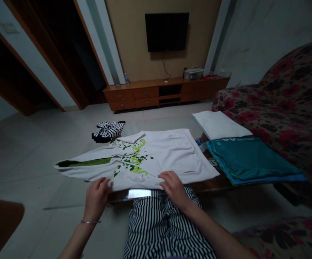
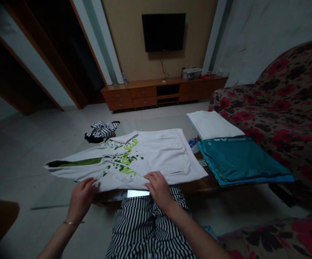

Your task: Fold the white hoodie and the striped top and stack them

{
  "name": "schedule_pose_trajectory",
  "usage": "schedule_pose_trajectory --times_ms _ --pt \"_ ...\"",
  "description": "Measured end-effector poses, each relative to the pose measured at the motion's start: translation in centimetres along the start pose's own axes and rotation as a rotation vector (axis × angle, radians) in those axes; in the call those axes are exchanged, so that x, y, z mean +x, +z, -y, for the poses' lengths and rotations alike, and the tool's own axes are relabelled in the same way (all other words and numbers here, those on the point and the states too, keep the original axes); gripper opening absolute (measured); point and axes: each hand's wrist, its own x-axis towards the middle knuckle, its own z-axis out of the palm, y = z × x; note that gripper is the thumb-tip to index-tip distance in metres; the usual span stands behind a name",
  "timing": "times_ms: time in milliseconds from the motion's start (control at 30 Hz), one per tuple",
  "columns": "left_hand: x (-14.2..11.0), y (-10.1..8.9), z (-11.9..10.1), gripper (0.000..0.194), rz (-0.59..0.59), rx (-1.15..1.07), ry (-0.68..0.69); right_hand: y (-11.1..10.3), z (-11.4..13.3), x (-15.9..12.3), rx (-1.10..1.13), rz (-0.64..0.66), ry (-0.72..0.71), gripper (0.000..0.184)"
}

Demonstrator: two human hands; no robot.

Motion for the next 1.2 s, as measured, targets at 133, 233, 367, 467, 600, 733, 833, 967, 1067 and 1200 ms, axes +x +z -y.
schedule_pose_trajectory --times_ms 133,233,367,467,600,733,833,967,1067,1200 --pt "-0.9 -0.1 -1.7 0.04 0.102 -0.061 0.334 -7.1 -6.2 -5.0 -0.253 0.021 -0.009 0.034" --pt "-0.4 0.3 -2.3 0.048 0.216 -0.056 0.394 -11.1 -10.5 -7.3 -0.535 0.139 0.013 0.046" --pt "1.6 0.4 -2.5 0.053 0.293 -0.066 0.35 -13.3 -12.5 -7.3 -0.796 0.28 -0.029 0.046" --pt "2.8 0.1 -2.4 0.052 0.344 -0.091 0.379 -13.2 -12.4 -6.0 -0.896 0.349 -0.046 0.035" --pt "3.1 0.4 -1.9 0.048 0.331 -0.085 0.405 -12.9 -12.7 -5.1 -0.97 0.351 -0.038 0.03" --pt "3.1 0.9 -1.5 0.049 0.309 -0.068 0.367 -13.4 -13.1 -4.8 -1.014 0.332 -0.001 0.033" --pt "3.7 -0.1 -1.8 0.044 0.366 -0.101 0.323 -14.5 -12.8 -4.5 -0.962 0.358 0.01 0.027" --pt "3.9 -3.6 -2.2 0.036 0.594 -0.194 0.275 -17.1 -12.3 -5.4 -0.784 0.485 0.051 0.022" --pt "2.9 -6.5 -2.0 0.035 0.83 -0.28 0.225 -19.5 -11.7 -7.1 -0.584 0.634 0.091 0.026" --pt "2.5 -9.0 -1.2 0.043 0.959 -0.369 0.139 -22.4 -10.7 -7.4 -0.266 0.667 0.19 0.022"
